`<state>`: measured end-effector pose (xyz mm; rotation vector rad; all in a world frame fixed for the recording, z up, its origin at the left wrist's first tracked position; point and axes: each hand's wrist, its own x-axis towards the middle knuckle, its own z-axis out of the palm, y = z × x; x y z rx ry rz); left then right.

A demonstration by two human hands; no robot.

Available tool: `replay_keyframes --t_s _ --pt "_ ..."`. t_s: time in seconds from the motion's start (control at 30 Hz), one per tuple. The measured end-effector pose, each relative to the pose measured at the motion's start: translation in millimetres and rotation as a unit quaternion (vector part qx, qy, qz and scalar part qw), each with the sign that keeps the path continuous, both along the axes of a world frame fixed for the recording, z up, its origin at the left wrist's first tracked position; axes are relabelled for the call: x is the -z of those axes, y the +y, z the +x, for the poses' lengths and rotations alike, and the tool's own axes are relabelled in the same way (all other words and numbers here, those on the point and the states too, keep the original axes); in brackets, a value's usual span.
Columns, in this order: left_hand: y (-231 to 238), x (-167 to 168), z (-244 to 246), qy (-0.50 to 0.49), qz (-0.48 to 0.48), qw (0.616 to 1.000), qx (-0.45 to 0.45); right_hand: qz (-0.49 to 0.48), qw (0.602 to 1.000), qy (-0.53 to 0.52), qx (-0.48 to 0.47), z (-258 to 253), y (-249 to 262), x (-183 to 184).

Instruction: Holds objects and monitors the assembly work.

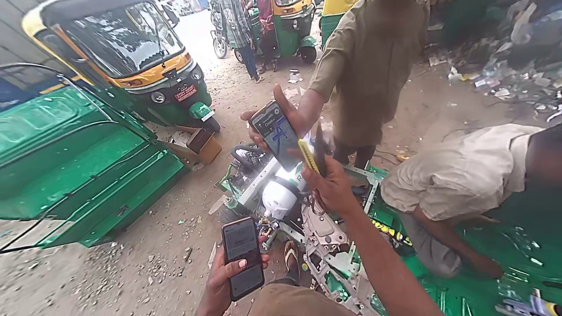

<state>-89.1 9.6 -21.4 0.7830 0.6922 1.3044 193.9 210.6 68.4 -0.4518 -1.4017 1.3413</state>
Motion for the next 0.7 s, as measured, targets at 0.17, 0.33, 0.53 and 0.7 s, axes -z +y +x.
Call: replay_keyframes --t_s 0.17,0.33,0.53,0.7 --pt "-7 5 -16 0.001 -0.007 1.000 -0.020 -0.018 0.999 -0.026 -0.014 -9 26 6" --pt "-7 5 -17 0.009 -0.016 0.999 -0.031 -0.009 1.000 -0.016 0.012 -6 41 -3" --pt "-1 3 -16 0.017 -0.013 0.999 -0.032 0.017 0.999 -0.012 0.046 -7 44 -5" --pt "-1 7 -12 0.015 -0.017 0.999 -0.036 0.033 0.999 -0.007 0.018 -6 32 7"
